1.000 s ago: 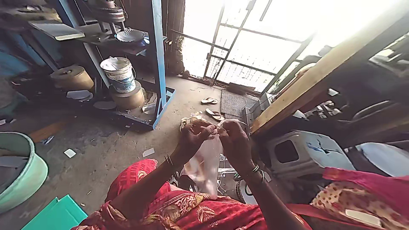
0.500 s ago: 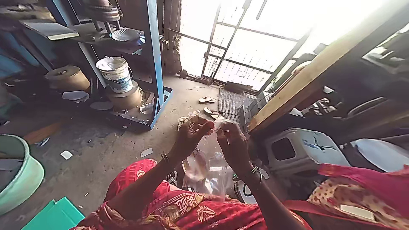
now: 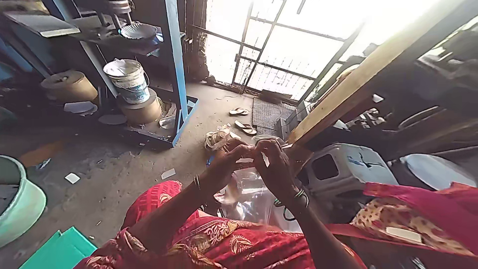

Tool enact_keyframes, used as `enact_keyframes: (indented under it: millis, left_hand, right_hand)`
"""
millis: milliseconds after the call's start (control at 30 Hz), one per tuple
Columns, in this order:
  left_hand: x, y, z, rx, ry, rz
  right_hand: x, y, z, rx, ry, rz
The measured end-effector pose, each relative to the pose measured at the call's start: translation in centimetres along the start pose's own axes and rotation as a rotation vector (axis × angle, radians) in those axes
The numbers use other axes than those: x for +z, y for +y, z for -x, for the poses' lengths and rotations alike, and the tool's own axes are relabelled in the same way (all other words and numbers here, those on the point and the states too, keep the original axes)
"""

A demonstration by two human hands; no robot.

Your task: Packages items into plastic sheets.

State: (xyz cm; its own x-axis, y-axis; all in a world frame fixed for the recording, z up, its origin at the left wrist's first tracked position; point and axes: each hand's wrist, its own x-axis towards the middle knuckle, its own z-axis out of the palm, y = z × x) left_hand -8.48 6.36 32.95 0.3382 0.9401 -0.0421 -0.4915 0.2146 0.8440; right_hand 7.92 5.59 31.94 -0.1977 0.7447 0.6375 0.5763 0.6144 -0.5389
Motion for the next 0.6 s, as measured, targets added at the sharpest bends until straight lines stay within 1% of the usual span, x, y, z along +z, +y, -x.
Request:
enact_keyframes:
  millis: [100,167,233,300,367,400,467,500,600]
  left_hand:
    - [0.9,-0.6,0.2,-0.015,0.052,0.072]
    - [0.8,-1.0,0.0,0.041,0.061,0.042]
    - [-0.4,-1.2,-0.8,0.158,0.074,-0.012]
    - [-2.5,-0.5,-1.9,0.281,0.071,-0.077]
    - [-4.0,0.9,-2.5,0.307,0.129,-0.117]
    - [-4.6,1.7,-2.4,0.291,0.158,-0.168]
    - [-5.5,2.8,-1.8,0.254,0.177,-0.313]
    - [-5.9,2.9,-1.3,0.267,0.182,-0.402]
    - [-6.5,2.5,-1.9,0.442,0.201,-0.559]
  right_hand:
    - [0.1,0.1,0.5,0.019,0.012,0.012]
    - [-0.2,0.1,0.7,0.015,0.031,0.020]
    - [-1.5,0.0,0.8,0.002,0.080,0.061]
    - [-3.5,0.3,0.7,0.022,0.135,0.136]
    - [-5.6,1.5,0.1,0.024,0.194,0.194]
    - [-6.4,2.1,-0.4,0.022,0.200,0.171]
    - [-7.4,2.8,-0.9,0.071,0.099,0.072]
    - [-7.4,2.8,-1.1,0.086,0.024,0.030]
    - [-5.4,2.0,-1.4,0.041,-0.162,-0.068]
